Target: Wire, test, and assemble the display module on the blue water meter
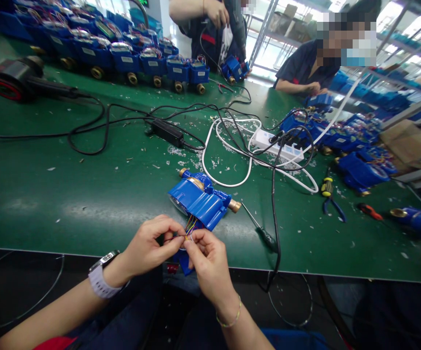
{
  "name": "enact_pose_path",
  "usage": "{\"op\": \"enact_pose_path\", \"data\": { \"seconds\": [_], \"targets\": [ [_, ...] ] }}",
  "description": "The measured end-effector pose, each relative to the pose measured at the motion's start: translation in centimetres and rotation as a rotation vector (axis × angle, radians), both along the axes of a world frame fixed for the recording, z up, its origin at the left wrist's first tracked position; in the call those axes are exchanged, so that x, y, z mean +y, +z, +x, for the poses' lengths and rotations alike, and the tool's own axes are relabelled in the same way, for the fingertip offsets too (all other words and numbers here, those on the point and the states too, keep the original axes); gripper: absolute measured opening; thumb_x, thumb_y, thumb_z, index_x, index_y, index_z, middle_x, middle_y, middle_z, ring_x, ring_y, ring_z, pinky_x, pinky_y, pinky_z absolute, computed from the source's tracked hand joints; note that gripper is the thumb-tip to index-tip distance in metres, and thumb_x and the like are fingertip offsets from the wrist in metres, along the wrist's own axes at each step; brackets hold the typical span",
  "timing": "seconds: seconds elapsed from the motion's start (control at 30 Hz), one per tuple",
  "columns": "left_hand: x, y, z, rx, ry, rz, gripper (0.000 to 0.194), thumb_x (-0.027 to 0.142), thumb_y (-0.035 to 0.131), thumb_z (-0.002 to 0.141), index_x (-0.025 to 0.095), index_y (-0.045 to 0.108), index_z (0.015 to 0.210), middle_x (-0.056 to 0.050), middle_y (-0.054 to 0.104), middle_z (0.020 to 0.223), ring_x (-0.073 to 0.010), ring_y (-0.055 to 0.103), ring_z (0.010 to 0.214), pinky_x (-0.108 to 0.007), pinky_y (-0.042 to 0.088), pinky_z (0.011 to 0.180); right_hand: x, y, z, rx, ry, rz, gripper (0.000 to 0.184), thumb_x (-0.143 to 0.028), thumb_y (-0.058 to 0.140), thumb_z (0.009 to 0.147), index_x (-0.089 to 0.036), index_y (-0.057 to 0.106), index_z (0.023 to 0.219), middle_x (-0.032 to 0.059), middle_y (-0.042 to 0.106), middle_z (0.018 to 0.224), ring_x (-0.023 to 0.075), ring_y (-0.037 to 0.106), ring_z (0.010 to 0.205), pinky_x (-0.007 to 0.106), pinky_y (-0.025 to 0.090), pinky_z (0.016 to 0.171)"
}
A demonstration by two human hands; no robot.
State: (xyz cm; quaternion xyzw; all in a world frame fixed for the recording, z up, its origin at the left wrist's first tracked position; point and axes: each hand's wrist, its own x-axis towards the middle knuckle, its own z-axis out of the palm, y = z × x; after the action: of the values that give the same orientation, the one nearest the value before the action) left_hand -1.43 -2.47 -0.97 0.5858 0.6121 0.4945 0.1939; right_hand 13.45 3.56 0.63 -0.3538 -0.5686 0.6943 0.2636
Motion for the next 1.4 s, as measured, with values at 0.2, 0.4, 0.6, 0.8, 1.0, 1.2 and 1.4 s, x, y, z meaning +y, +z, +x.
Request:
{"op": "enact_pose_path", "data": {
  "seconds": [0.2,0.4,0.6,0.8,1.0,1.2,1.4],
  "targets": [
    [0.0,-0.1,-0.2,-0.016,0.018,-0.018,0.011,0.020,0.059,0.083,0.018,0.068,0.077,0.005,0.050,0.050,-0.0125,0.051,0.054,-0.026,0.039,0.060,0.0,0.3,0.3,-0.020,0.018,0.006,0.025,-0.038,0.071,0.083,-0.016,0.061,0.079,-0.0023,0.055,0.063,0.0077,0.047,0.048,0.018,0.040,0.047],
    [0.0,0.3,-0.7,-0.104,0.043,-0.084,0.013,0.022,0.059,0.083,0.017,0.069,0.078,0.002,0.058,0.056,-0.0121,0.055,0.056,-0.024,0.041,0.058,0.3,0.2,0.3,-0.002,0.013,-0.006,0.023,-0.036,0.072,0.082,-0.015,0.065,0.079,0.0020,0.065,0.071,0.0080,0.050,0.048,0.019,0.042,0.048],
    [0.1,0.8,-1.2,-0.344,0.006,-0.184,0.016,0.025,0.057,0.084,0.014,0.067,0.080,0.001,0.064,0.058,-0.0108,0.058,0.051,-0.022,0.045,0.054,0.4,0.2,0.3,-0.040,0.006,-0.033,0.026,-0.040,0.074,0.080,-0.015,0.068,0.085,0.0066,0.071,0.078,0.0089,0.050,0.046,0.021,0.042,0.046],
    [0.5,0.9,-2.0,-0.406,0.019,-0.171,0.017,0.027,0.059,0.086,0.014,0.068,0.084,0.000,0.067,0.058,-0.0129,0.063,0.055,-0.025,0.050,0.060,0.5,0.2,0.5,-0.058,0.010,-0.037,0.027,-0.041,0.074,0.080,-0.015,0.068,0.086,0.0086,0.072,0.079,0.0094,0.051,0.044,0.022,0.043,0.045],
    [0.5,0.8,-2.8,-0.599,-0.075,-0.236,0.021,0.031,0.057,0.088,0.013,0.069,0.089,-0.004,0.073,0.066,-0.0149,0.067,0.063,-0.027,0.053,0.065,0.3,0.3,0.6,-0.082,-0.010,0.009,0.023,-0.038,0.072,0.081,-0.015,0.068,0.085,0.0071,0.072,0.077,0.0111,0.056,0.045,0.023,0.045,0.049],
    [0.5,0.5,-2.6,-0.811,-0.113,-0.275,0.022,0.035,0.065,0.081,0.015,0.061,0.074,0.000,0.065,0.061,-0.0123,0.059,0.060,-0.027,0.048,0.066,0.3,0.3,0.6,-0.093,-0.009,0.032,0.023,-0.038,0.070,0.082,-0.015,0.068,0.084,0.0062,0.071,0.075,0.0110,0.056,0.047,0.023,0.045,0.050],
    [1.0,0.6,-2.1,-0.985,-0.132,-0.292,0.022,0.032,0.061,0.079,0.017,0.053,0.066,0.003,0.052,0.058,-0.0110,0.050,0.061,-0.025,0.041,0.065,0.4,0.6,0.8,-0.091,0.038,0.054,0.024,-0.039,0.069,0.084,-0.015,0.066,0.083,0.0034,0.067,0.070,0.0118,0.057,0.052,0.023,0.048,0.055]
  ]
}}
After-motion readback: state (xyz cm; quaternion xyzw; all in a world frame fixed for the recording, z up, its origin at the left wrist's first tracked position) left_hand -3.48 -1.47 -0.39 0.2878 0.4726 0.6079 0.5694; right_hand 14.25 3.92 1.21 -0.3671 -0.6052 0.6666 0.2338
